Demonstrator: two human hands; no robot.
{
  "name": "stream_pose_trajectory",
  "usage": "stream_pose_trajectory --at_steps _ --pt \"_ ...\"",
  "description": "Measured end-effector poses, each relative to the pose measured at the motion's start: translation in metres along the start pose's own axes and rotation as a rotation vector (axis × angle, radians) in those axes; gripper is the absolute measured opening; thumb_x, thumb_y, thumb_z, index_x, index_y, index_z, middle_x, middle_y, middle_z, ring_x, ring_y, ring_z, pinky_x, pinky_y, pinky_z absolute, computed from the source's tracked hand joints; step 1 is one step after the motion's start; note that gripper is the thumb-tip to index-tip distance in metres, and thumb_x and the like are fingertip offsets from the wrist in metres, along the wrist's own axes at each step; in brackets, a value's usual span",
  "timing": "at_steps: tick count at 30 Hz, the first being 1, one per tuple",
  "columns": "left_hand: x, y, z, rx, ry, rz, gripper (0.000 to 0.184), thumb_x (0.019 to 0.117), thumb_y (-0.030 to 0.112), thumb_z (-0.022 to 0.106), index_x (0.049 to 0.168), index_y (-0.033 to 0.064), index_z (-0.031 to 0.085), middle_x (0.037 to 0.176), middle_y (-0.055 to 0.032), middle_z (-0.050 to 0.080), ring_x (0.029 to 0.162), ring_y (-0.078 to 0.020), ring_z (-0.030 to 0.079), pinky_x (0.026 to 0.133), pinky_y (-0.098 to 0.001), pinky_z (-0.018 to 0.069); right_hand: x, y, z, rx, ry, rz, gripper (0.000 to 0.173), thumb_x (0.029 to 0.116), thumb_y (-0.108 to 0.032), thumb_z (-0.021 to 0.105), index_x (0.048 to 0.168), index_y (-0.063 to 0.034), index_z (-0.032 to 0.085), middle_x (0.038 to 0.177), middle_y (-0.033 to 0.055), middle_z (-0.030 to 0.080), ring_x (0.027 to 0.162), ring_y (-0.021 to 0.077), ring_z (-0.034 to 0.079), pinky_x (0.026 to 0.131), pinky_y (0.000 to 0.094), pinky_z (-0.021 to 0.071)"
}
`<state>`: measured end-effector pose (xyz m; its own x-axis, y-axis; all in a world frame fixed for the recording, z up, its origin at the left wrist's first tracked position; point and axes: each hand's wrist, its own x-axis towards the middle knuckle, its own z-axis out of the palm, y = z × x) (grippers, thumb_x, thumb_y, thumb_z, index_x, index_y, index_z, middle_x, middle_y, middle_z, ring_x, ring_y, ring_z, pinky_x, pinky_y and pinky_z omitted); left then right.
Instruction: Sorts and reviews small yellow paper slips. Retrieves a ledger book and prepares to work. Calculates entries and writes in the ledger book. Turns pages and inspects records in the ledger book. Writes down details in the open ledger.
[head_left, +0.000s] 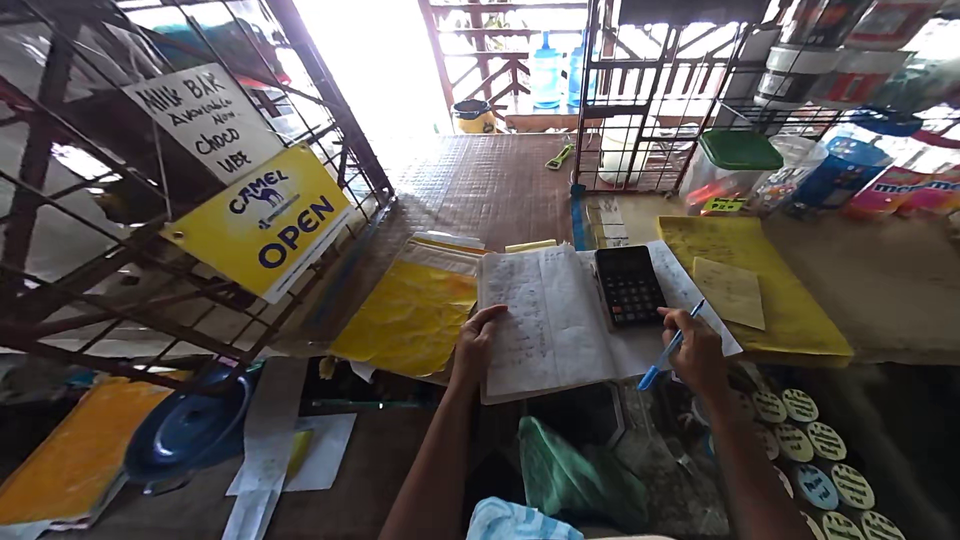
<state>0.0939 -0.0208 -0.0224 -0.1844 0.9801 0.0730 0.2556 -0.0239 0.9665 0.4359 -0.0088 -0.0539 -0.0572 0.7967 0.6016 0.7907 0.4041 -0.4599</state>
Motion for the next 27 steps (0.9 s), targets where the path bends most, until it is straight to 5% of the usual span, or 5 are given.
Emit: stream_pose_trajectory --at_steps 21,27 --pt "0.0 0.001 0.001 -0.008 0.002 0.012 0.034 0.1039 -0.002 0.036 0.121 -0.0053 0.065 0.119 -0.0094 0.068 0.096 0.0009 0.063 0.085 -0.0169 0.0505 0.013 -0.012 -0.008 -0.064 -0.054 0.017 0.017 0.0876 0.007 0.057 0.098 0.0066 0.071 0.099 0.0221 0.074 0.088 0.0421 0.072 0.075 0.0536 0.058" --pt "-0.001 0.002 0.001 -0.015 0.003 0.001 0.034 0.1043 -0.002 0.036 0.122 -0.0044 0.065 0.119 -0.0085 0.068 0.096 0.0004 0.063 0.085 -0.0176 0.0512 0.036 -0.027 0.0 0.099 -0.117 -0.095 0.018 0.0872 0.009 0.054 0.096 0.0055 0.07 0.108 0.0203 0.074 0.098 0.0386 0.072 0.084 0.0497 0.0577"
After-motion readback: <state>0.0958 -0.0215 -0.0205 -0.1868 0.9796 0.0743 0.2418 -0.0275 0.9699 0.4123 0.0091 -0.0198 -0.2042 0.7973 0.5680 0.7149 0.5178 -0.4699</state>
